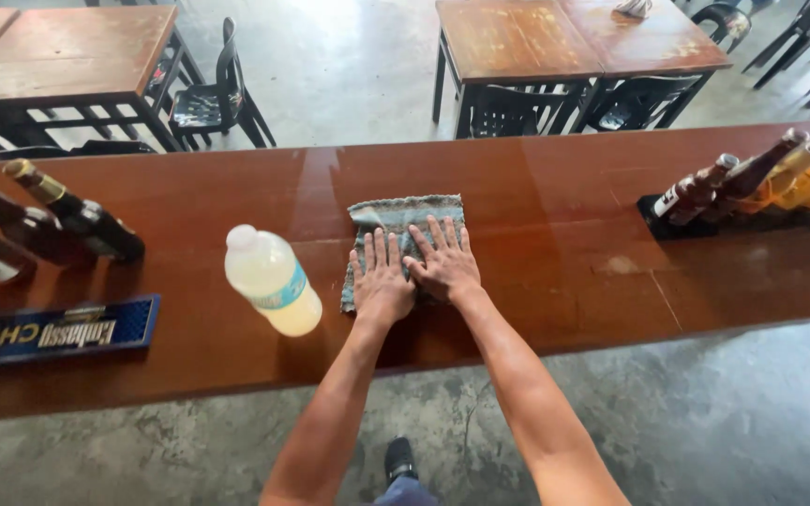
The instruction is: Cleaning a wooden bar counter using a cloth and liquid cleaning solution, and organizing various beverage bottles.
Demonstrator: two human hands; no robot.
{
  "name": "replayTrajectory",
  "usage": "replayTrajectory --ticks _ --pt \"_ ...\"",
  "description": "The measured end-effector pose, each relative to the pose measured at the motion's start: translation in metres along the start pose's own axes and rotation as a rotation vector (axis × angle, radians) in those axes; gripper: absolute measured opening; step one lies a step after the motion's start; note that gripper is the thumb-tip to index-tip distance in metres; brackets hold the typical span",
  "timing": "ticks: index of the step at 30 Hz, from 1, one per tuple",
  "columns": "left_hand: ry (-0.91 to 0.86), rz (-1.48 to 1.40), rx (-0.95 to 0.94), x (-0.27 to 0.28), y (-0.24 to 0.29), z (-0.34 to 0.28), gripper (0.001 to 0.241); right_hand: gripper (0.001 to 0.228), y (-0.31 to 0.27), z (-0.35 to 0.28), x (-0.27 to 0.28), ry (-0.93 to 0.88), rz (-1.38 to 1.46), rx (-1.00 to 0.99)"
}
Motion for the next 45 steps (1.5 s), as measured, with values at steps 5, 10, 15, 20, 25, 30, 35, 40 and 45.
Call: replayTrajectory --ticks 5,10,15,20,25,30,35,40,45 --pt "0.150 -0.201 -0.129 0.002 -0.013 -0.069 0.061 0.079 -0.012 -0.043 -0.005 0.035 -0.004 -0.016" --pt "0.352 -0.807 -0.015 0.029 -0.058 -0.161 0.036 0.079 -0.020 -0.064 -0.007 -0.013 0.037 -0.051" --pt "0.859 -0.654 0.114 0.065 -0.114 -0.216 0.069 0.079 -0.022 -0.068 -0.009 0.018 0.043 -0.064" --pt "0.864 -0.559 -0.309 0.130 -0.107 -0.193 0.116 0.078 -0.022 -0.065 -0.008 -0.030 0.043 -0.098" --pt "0.550 -0.819 -0.338 0.138 -0.126 -0.154 0.102 0.077 -0.025 -0.067 -0.004 -0.025 0.032 -0.121" --pt "0.082 -0.680 -0.164 0.160 -0.134 -0.185 0.079 0.077 -0.022 -0.060 -0.012 -0.040 0.011 -0.153" --pt "-0.280 -0.907 -0.113 0.115 -0.173 -0.193 0.053 0.076 -0.021 -0.052 -0.006 -0.011 -0.002 -0.146" --pt "-0.548 -1.052 -0.085 0.090 -0.188 -0.205 0.046 0.076 -0.022 -0.058 -0.012 0.032 -0.010 -0.111" --pt "-0.629 -1.203 -0.105 0.088 -0.191 -0.206 0.047 0.076 -0.020 -0.057 -0.014 0.003 0.016 -0.150"
Point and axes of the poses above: each hand's wrist, its own z-axis towards the middle knuckle, its own x-axis out of the back of the hand, y = z × x, the point moved 7 cm from there along z, towards the middle knuckle, and after that the axes turned 15 degrees about -y, right-handed, at the moved point
